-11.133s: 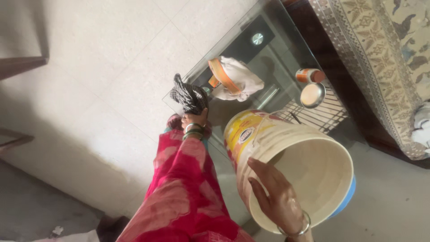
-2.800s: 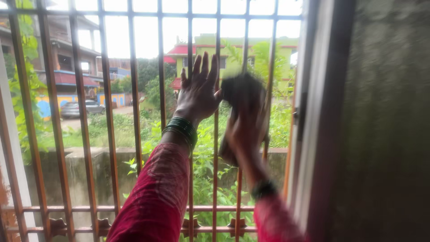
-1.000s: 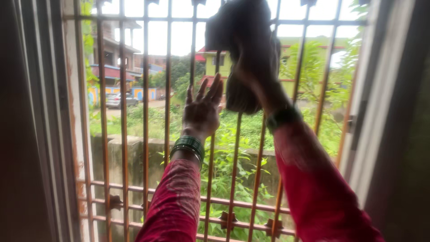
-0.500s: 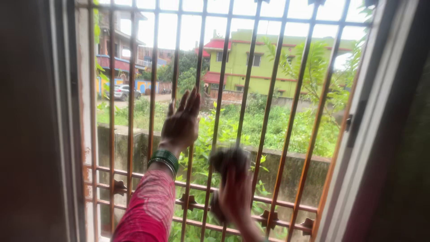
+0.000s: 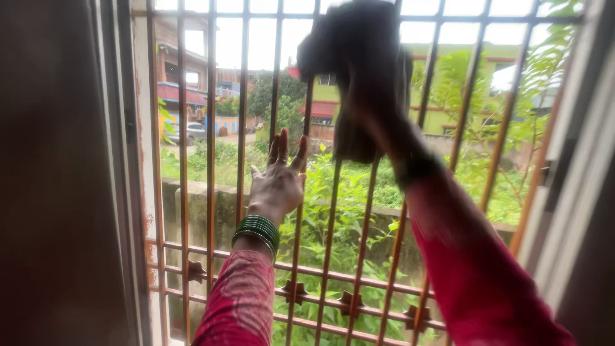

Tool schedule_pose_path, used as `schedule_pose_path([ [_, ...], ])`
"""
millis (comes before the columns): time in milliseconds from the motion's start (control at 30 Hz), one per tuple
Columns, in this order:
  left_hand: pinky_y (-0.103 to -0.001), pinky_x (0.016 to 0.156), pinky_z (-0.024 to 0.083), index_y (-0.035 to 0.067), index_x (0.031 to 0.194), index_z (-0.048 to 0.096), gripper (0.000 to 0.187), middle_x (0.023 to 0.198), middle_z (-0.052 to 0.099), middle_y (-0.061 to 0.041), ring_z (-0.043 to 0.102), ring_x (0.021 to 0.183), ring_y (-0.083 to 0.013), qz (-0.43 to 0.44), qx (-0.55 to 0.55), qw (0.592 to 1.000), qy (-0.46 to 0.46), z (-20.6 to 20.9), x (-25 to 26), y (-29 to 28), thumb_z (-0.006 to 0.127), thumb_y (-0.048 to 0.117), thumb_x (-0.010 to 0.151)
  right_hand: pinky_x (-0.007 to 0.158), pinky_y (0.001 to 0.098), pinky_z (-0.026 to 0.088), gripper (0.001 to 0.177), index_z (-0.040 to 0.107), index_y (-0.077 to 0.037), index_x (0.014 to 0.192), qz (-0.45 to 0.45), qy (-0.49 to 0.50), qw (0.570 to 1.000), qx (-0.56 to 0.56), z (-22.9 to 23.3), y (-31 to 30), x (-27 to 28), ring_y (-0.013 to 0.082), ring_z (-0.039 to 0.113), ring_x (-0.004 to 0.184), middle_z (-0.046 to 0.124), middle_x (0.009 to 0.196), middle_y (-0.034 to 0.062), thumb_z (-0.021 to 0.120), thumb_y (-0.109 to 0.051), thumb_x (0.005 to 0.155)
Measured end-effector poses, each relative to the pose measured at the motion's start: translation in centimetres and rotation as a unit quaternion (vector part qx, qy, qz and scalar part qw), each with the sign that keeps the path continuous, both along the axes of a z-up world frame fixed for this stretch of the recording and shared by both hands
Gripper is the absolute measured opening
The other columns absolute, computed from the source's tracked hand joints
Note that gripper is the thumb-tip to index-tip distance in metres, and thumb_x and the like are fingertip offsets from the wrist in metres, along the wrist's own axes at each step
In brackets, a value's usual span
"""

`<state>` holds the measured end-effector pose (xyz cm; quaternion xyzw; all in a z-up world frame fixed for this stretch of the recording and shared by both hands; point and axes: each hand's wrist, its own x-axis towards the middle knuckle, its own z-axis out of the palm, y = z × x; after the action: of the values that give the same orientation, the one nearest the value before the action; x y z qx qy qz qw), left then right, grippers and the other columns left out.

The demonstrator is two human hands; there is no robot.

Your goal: The person wipes the metal grills and the marble sill of a window using a cloth and water from a bucket, then rinses the cloth.

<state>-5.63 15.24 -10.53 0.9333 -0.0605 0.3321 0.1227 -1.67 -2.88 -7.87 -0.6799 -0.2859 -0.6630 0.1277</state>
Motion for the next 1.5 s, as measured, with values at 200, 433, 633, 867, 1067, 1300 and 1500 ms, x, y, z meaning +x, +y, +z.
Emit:
schedule_pose_path([
  [200,-0.076,0.116,0.013,0.038,0.160,-0.007,0.075,0.169,-0.021,-0.002,-0.008,0.158,-0.0202,0.013,0.035,0.999,-0.022,-0.5,2.2,0.9,0.044,0.029,0.106,0.080,0.0532,0.054,0.059,0.059,-0.006,0.135,-0.007,-0.052,0.998,0.026,1.3,3.1,4.8,0.0483,0.056,0.115,0.047,0.139,0.0290,0.064,-0.003,0.077],
  [433,-0.065,0.121,0.017,0.034,0.162,0.002,0.089,0.173,-0.013,-0.005,0.000,0.160,-0.0208,0.019,0.078,0.995,-0.051,-0.5,0.0,2.1,0.052,0.010,0.093,0.063,0.0552,0.052,0.059,0.059,-0.008,0.135,-0.071,0.002,0.997,0.030,-9.8,4.7,1.3,0.0438,0.060,0.085,0.041,0.138,0.0402,0.063,-0.001,0.076],
  [633,-0.058,0.124,0.011,0.014,0.161,0.006,0.096,0.170,-0.006,-0.012,0.003,0.157,-0.0271,0.075,0.116,0.983,-0.123,-4.2,1.9,4.3,0.043,-0.013,0.076,0.085,0.0554,0.057,0.079,0.054,-0.020,0.142,-0.122,0.077,0.988,-0.046,-26.2,3.6,-5.2,0.0485,0.057,0.118,0.043,0.140,0.0324,0.067,-0.006,0.065],
  [867,-0.051,0.124,0.005,0.009,0.160,-0.007,0.086,0.170,-0.011,-0.006,-0.001,0.157,-0.0223,0.124,0.058,0.990,-0.034,-6.9,3.4,4.2,0.034,-0.012,0.087,0.061,0.0451,0.052,0.037,0.067,-0.016,0.128,0.070,0.027,0.992,-0.105,-14.7,0.7,-3.9,0.0273,0.061,0.078,0.062,0.127,0.0172,0.068,-0.009,0.091],
  [1067,-0.053,0.123,0.001,0.008,0.160,-0.017,0.086,0.169,-0.022,-0.005,-0.009,0.156,-0.0197,0.201,0.081,0.976,0.029,-4.9,1.4,2.7,0.034,-0.011,0.094,0.070,0.0449,0.054,0.046,0.056,-0.015,0.141,0.037,0.056,0.998,-0.021,-0.4,6.4,3.0,0.0306,0.059,0.091,0.057,0.120,0.0102,0.053,-0.008,0.096],
  [1300,-0.053,0.125,-0.001,0.008,0.158,-0.018,0.084,0.168,-0.023,-0.005,-0.011,0.157,-0.0204,0.186,0.074,0.979,0.046,-4.7,2.0,3.4,0.032,-0.008,0.093,0.082,0.0482,0.055,0.059,0.052,-0.009,0.144,0.050,-0.034,0.998,0.021,0.0,10.7,3.2,0.0371,0.056,0.114,0.050,0.136,0.0158,0.050,0.007,0.088],
  [1500,-0.055,0.125,0.000,0.012,0.160,-0.016,0.093,0.169,-0.023,-0.003,-0.011,0.157,-0.0184,0.169,0.070,0.982,0.046,-4.7,0.3,4.0,0.034,-0.011,0.085,0.066,0.0490,0.048,0.072,0.044,-0.007,0.152,0.010,0.089,0.996,-0.012,-12.6,10.2,0.0,0.0392,0.055,0.110,0.042,0.148,0.0243,0.055,0.006,0.083],
])
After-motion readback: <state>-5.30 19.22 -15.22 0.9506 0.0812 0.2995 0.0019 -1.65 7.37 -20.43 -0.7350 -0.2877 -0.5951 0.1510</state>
